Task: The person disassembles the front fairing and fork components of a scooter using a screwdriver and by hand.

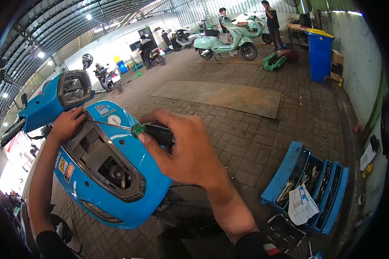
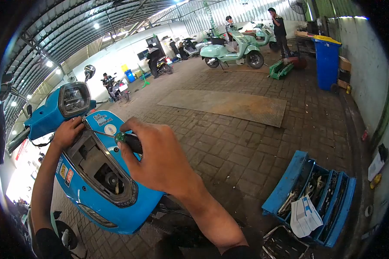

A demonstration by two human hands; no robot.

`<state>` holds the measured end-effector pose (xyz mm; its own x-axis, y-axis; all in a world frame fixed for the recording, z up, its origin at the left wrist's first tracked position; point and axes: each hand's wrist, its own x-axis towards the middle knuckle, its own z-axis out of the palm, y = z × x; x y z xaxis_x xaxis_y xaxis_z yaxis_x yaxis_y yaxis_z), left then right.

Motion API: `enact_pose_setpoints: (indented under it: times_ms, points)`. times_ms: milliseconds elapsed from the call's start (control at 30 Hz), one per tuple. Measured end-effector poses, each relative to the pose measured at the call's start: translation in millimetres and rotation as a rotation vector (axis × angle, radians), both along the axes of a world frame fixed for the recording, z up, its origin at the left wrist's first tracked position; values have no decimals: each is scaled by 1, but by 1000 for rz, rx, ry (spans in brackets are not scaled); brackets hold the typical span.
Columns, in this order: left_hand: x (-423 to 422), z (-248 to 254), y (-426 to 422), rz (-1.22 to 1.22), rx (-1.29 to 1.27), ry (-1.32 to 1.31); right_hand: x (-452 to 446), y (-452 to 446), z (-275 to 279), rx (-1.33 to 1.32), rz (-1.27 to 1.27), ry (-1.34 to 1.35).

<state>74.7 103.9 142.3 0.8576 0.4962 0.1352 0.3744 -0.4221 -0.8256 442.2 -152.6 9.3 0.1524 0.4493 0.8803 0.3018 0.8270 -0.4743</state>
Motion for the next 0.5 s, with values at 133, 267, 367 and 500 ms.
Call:
enact_pose_setpoints:
  times_ms: [133,267,367,500]
  points:
    - [0,0,-1,-16,21,44,0,1,1,-22,-8,-12]
    - [-1,-2,-1,-55,51,51,-3,5,-1,16,9,-1]
    - [-3,-1,-2,-167,111,117,-6,6,1,-9,-9,-41]
    - [10,-1,-17,-120,113,111,-12,8,1,11,-36,-23]
